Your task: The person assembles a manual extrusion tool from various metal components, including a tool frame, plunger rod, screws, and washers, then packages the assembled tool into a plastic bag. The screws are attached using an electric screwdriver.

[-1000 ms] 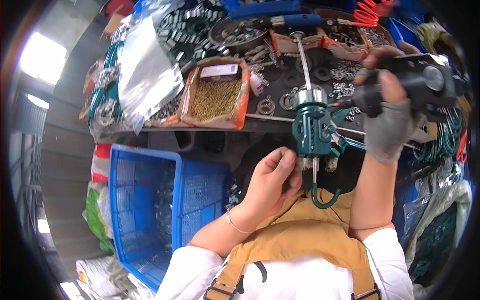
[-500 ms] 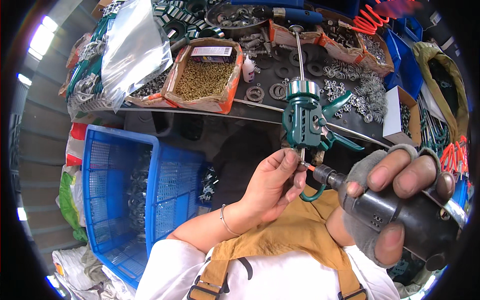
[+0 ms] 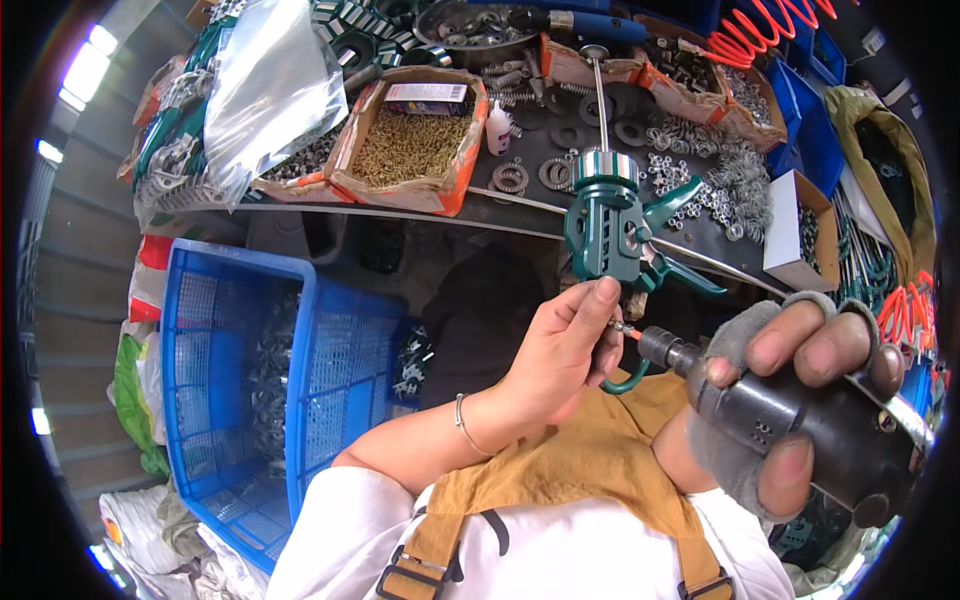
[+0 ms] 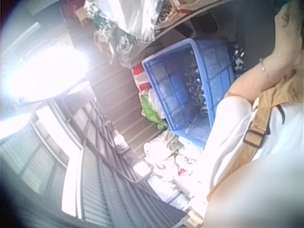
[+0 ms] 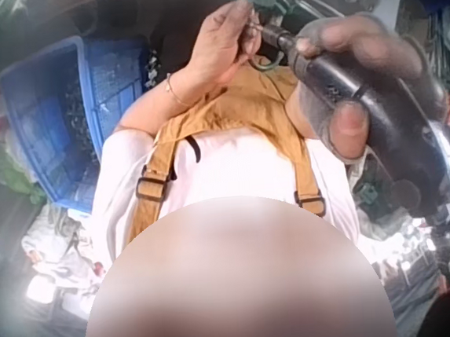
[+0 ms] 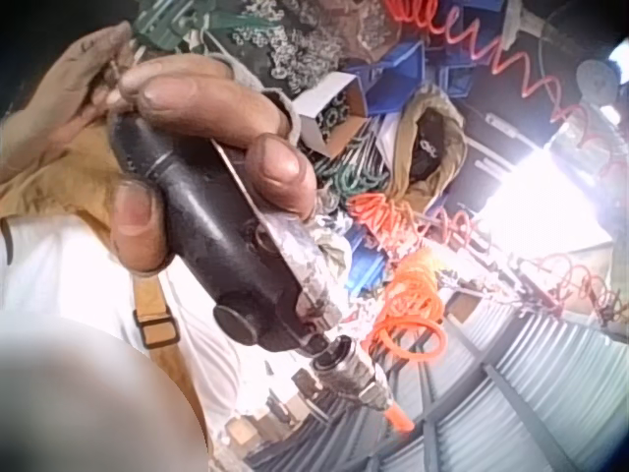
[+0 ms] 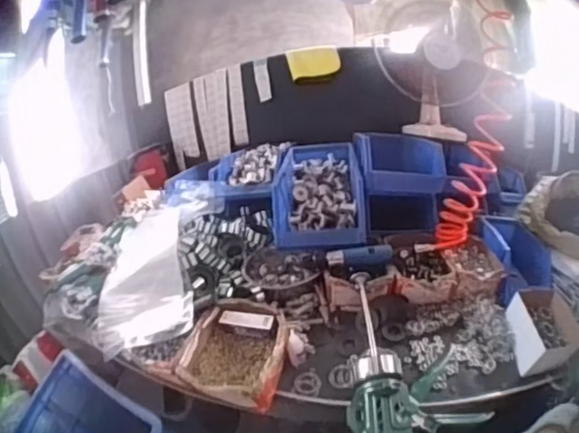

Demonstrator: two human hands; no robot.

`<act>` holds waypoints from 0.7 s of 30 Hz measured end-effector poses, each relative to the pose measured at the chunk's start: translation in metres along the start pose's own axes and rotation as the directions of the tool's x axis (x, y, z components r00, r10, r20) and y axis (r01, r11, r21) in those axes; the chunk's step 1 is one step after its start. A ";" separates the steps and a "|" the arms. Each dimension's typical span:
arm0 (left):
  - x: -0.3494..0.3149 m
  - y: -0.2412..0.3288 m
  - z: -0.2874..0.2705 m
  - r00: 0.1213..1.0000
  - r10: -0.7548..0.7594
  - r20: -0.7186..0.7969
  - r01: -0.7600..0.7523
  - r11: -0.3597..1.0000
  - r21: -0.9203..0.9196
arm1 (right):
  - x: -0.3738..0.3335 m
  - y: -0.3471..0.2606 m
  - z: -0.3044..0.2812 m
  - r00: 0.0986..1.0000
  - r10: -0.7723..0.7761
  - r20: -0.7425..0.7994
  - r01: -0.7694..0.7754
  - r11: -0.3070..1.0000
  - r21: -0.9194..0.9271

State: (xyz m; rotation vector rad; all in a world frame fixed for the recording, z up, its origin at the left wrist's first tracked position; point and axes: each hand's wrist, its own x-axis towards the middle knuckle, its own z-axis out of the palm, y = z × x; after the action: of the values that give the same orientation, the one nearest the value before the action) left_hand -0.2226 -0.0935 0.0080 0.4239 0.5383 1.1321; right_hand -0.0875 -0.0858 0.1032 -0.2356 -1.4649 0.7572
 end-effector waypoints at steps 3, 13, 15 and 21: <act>0.004 0.003 -0.010 0.971 0.001 0.239 -0.006 1.000 0.017 | -0.001 -0.003 -0.002 0.998 0.048 -0.033 -0.047 0.998 0.040; 0.044 0.172 -0.040 0.566 0.733 0.379 -0.229 -0.301 0.926 | -0.011 0.015 -0.032 0.992 0.124 -0.028 -0.121 0.989 0.085; 0.049 0.222 -0.067 0.652 0.621 0.435 -0.174 -0.436 0.883 | -0.011 0.023 -0.021 0.978 0.112 -0.177 -0.110 0.994 0.021; 0.068 0.239 -0.091 0.985 0.172 -0.030 0.157 -0.791 0.591 | -0.004 0.050 -0.015 0.976 0.079 -0.201 -0.100 0.990 -0.097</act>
State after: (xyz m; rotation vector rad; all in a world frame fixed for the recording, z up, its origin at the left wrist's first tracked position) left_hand -0.4306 0.0630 0.0595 2.3581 1.9758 -0.1414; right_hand -0.0890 -0.0467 0.0691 -0.4486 -1.3143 0.7078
